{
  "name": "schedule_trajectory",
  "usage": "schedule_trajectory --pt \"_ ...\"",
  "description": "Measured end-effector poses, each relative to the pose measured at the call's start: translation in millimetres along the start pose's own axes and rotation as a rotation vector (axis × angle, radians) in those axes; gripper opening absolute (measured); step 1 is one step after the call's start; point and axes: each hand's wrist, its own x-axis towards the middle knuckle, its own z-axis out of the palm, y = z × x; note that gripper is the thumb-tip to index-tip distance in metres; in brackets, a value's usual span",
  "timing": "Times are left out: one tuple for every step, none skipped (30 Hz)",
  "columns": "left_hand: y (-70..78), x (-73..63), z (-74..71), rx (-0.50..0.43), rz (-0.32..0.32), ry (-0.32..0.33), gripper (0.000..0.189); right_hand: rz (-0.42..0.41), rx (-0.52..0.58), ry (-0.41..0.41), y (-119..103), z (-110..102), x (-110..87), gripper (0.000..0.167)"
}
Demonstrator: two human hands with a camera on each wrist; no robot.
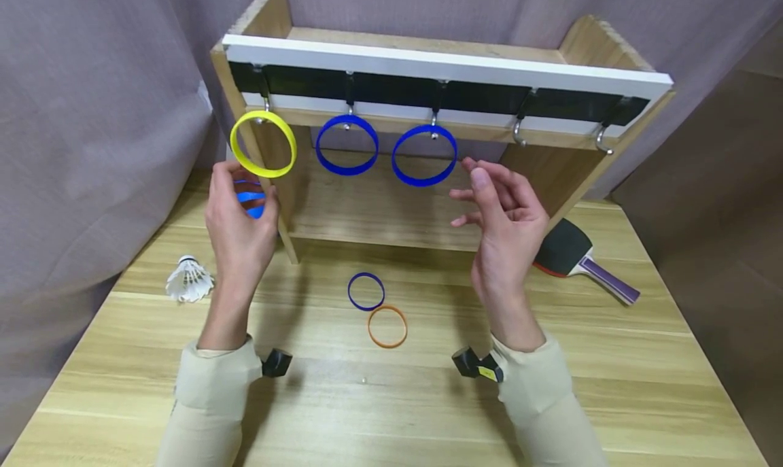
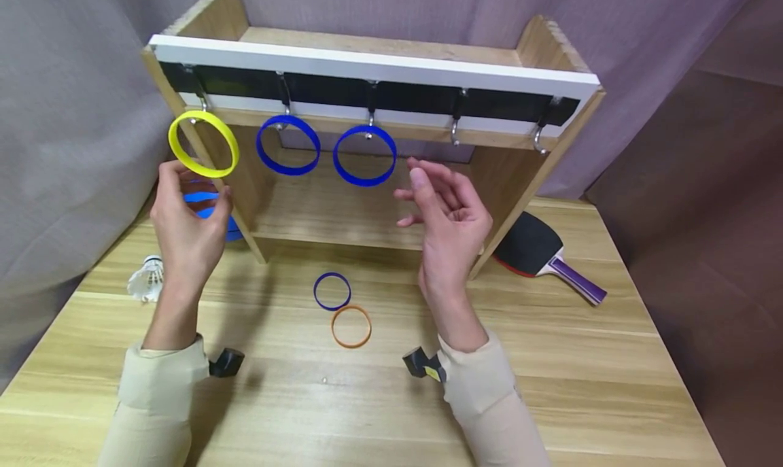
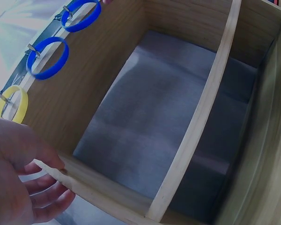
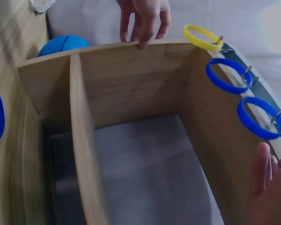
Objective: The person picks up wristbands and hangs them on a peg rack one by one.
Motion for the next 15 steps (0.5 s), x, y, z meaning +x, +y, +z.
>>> schedule_trajectory --pt "0.1 -0.2 0.3 -0.002 -0.002 -0.002 0.035 0.002 -0.009 0.002 0.3 -1.9 -0.9 0.025" --pt "0.2 -0.5 0.6 -0.006 -0.004 -0.004 0.035 0.009 -0.02 0.003 0.2 -4.1 -2.2 0.025" --pt "0.3 -0.7 1.0 -0.009 -0.007 -0.006 0.035 0.019 -0.036 -0.001 -0.3 -6.7 -3.8 0.025" --pt "0.4 -1.0 1.2 -0.011 -0.01 -0.008 0.035 0.038 -0.058 -0.011 -1.1 -9.7 -6.0 0.025" --pt "0.4 -1.3 1.4 -0.011 -0.01 -0.009 0.036 0.064 -0.089 -0.03 -2.2 -12.9 -8.7 0.025" --pt "0.5 -1.6 1.7 -0.011 -0.011 -0.011 0.036 0.096 -0.13 -0.062 -3.3 -16.6 -11.9 0.024" --pt "0.6 -1.9 1.9 -0.01 -0.011 -0.012 0.036 0.134 -0.187 -0.111 -4.6 -20.4 -15.5 0.023" --pt "0.7 -2.1 2.1 -0.008 -0.009 -0.012 0.036 0.175 -0.254 -0.178 -5.3 -24.6 -19.5 0.022" --pt "0.8 -2.1 2.2 -0.003 -0.004 -0.009 0.036 0.215 -0.333 -0.252 -5.5 -28.5 -23.7 0.02" --pt "0.9 -2.0 2.0 0.0 -0.001 -0.005 0.036 0.248 -0.427 -0.328 -5.1 -31.6 -28.1 0.018" --pt "1.0 -1.8 1.9 0.003 0.003 -0.001 0.036 0.267 -0.531 -0.404 -4.1 -34.0 -32.5 0.016" --pt "1.1 -1.6 1.6 0.003 0.005 0.003 0.036 0.277 -0.631 -0.478 -2.1 -36.1 -36.6 0.014" --pt "1.1 -1.4 1.3 0.002 0.007 0.008 0.035 0.287 -0.719 -0.544 0.6 -37.5 -40.4 0.013" --pt "1.1 -1.2 1.1 -0.001 0.008 0.011 0.035 0.293 -0.805 -0.599 4.0 -38.7 -44.3 0.011" --pt "0.9 -1.1 0.8 -0.004 0.008 0.014 0.035 0.297 -0.892 -0.645 7.9 -39.1 -47.8 0.01"
